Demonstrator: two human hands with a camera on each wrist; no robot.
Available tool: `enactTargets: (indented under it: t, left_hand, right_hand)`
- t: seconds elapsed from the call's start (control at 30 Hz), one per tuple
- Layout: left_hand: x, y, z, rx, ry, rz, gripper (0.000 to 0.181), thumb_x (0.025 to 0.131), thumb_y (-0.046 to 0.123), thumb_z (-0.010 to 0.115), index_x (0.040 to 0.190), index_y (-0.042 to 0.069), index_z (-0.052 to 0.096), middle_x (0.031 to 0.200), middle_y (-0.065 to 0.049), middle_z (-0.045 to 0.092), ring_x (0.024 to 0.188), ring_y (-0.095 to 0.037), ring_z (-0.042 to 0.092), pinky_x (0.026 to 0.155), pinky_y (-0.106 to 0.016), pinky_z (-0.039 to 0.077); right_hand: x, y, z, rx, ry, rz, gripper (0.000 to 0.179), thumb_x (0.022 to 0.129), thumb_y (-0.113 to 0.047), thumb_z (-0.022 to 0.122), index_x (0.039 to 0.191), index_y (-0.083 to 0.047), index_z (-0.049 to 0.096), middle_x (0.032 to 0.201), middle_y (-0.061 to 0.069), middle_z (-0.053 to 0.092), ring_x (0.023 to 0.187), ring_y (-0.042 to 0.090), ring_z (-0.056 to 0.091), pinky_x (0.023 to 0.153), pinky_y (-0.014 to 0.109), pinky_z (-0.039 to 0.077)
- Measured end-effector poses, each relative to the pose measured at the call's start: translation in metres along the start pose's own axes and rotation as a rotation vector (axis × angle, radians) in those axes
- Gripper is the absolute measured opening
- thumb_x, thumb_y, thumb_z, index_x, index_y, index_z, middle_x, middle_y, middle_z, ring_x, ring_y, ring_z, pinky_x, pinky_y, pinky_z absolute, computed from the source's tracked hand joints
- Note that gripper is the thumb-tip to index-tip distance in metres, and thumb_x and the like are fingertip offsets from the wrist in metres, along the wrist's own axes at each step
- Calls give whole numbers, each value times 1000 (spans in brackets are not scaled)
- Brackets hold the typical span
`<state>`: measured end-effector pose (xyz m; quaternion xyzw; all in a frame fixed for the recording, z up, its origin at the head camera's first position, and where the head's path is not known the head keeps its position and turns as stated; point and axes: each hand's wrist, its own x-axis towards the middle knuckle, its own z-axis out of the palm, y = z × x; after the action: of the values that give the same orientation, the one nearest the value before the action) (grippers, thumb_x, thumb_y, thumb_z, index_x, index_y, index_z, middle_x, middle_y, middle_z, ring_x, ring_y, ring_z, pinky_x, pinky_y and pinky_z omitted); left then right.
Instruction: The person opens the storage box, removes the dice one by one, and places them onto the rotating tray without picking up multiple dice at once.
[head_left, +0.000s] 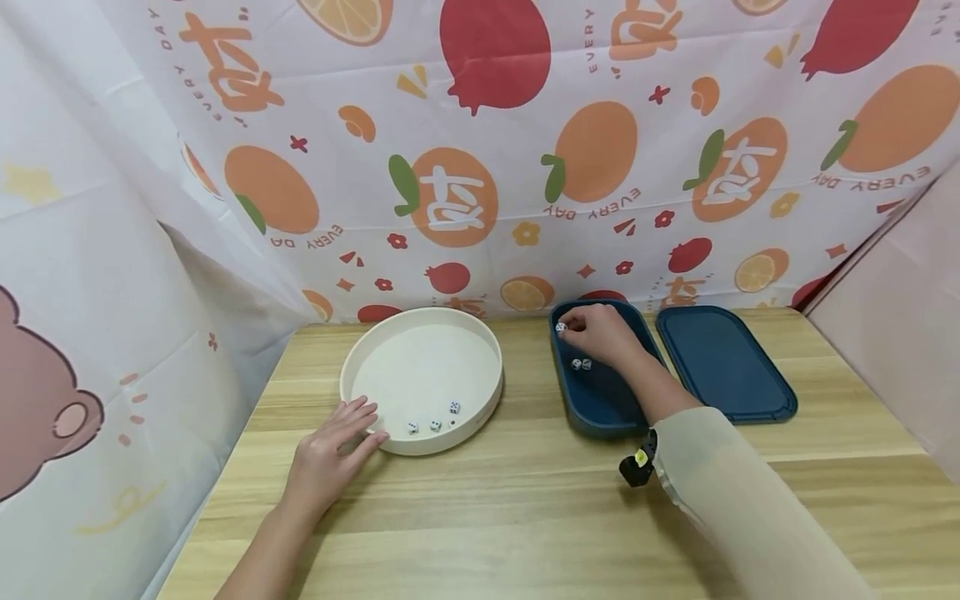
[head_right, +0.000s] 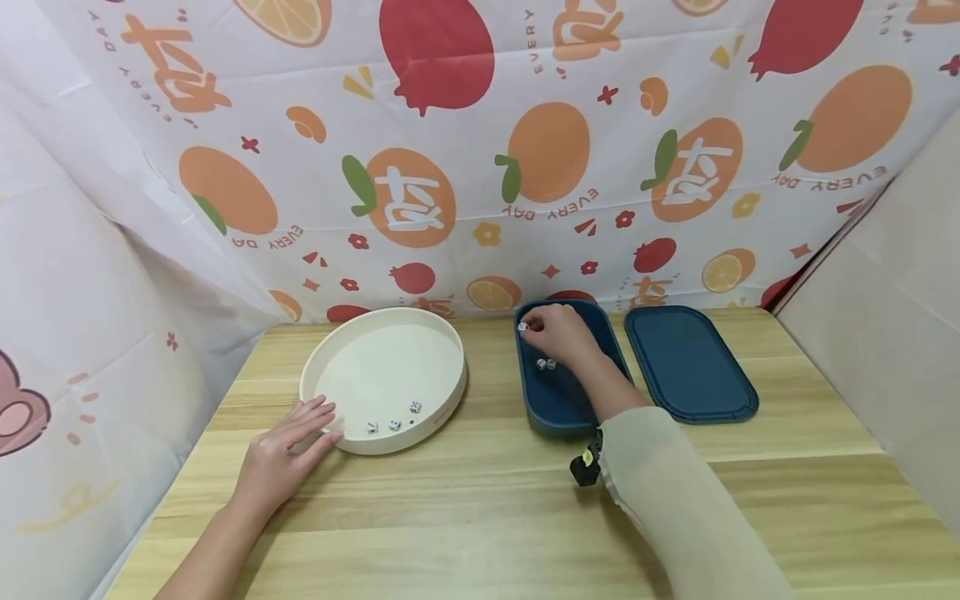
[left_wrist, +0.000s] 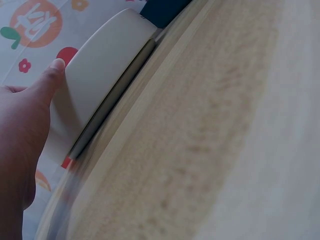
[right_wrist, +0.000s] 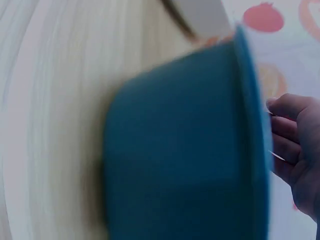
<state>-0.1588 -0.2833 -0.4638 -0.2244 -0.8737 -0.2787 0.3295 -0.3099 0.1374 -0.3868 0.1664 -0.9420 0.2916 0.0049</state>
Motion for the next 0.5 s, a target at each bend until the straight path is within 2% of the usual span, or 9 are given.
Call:
enactTargets:
  t: [0.27, 0.5]
  left_hand:
    - [-1, -3, 3, -3, 40, 33, 33, 73, 18, 85, 100, 1, 77, 107, -13, 75, 114, -25, 67, 116, -32, 41]
    - [-1, 0, 2, 2, 12, 1, 35, 70, 13, 86, 101, 1, 77, 109, -13, 74, 116, -22, 66, 116, -33, 40]
  right_hand:
    - [-6, -52, 9, 113, 90, -119, 20, 92, -23, 70, 108, -12, 75, 95, 1, 74, 86, 14, 68, 79, 33, 63]
    - [-11, -90, 38, 213, 108, -193, 21, 92, -22, 71, 109, -11, 75, 93, 0, 75, 85, 11, 68, 77, 25, 63]
